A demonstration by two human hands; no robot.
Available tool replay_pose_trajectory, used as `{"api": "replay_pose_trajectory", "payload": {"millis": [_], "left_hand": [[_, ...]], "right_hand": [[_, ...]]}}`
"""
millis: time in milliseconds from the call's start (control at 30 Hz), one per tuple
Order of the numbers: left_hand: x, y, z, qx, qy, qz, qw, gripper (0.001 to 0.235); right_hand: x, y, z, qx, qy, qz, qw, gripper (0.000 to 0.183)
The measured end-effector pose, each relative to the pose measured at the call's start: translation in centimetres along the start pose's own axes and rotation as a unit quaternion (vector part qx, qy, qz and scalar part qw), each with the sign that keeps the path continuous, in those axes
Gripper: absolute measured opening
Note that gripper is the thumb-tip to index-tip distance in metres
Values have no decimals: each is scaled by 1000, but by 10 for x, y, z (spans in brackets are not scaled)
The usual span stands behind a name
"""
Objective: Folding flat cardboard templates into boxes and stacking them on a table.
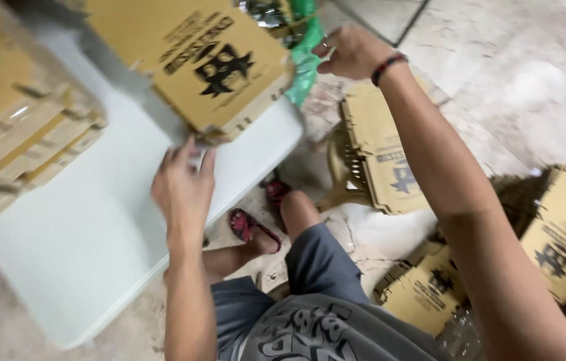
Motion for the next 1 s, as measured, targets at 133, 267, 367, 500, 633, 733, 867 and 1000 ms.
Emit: {"api": "replay_pose_trajectory", "payload": {"millis": [133, 267, 367, 500, 633, 733, 867, 1000], "left_hand": [[65, 18, 108, 160, 94, 194, 963, 8], [185, 33, 153, 23, -375, 339, 863, 62], [262, 72, 142, -45, -464, 353, 811, 76], [340, 119, 121, -87, -441, 361, 817, 98], [375, 163, 122, -167, -449, 399, 782, 92], [394, 172, 126, -198, -461, 382, 776, 103], [384, 169, 121, -205, -466, 366, 779, 112], [355, 180, 114, -220, -474, 384, 761, 112]], "right_hand": [[60, 105, 124, 173, 113, -101, 973, 44], [181, 219, 237, 357, 120, -110, 920, 76], [225, 234, 285, 434, 139, -106, 884, 88], [230, 265, 284, 471, 116, -119, 866, 93], [200, 264, 285, 518, 98, -171, 832, 63], [194, 244, 282, 524, 56, -149, 837, 52], [204, 253, 278, 531, 34, -95, 841, 35], [160, 197, 276, 530, 43, -141, 835, 50]]}}
Point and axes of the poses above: each hand's wrist, its own z-axis away from the middle knuckle, its own x-axis out of the palm, y = z × x, the point moved 3 cm from there along -z, towards the middle knuckle, and after that the axes turned 1 degree about -x, right-handed, at the moved point
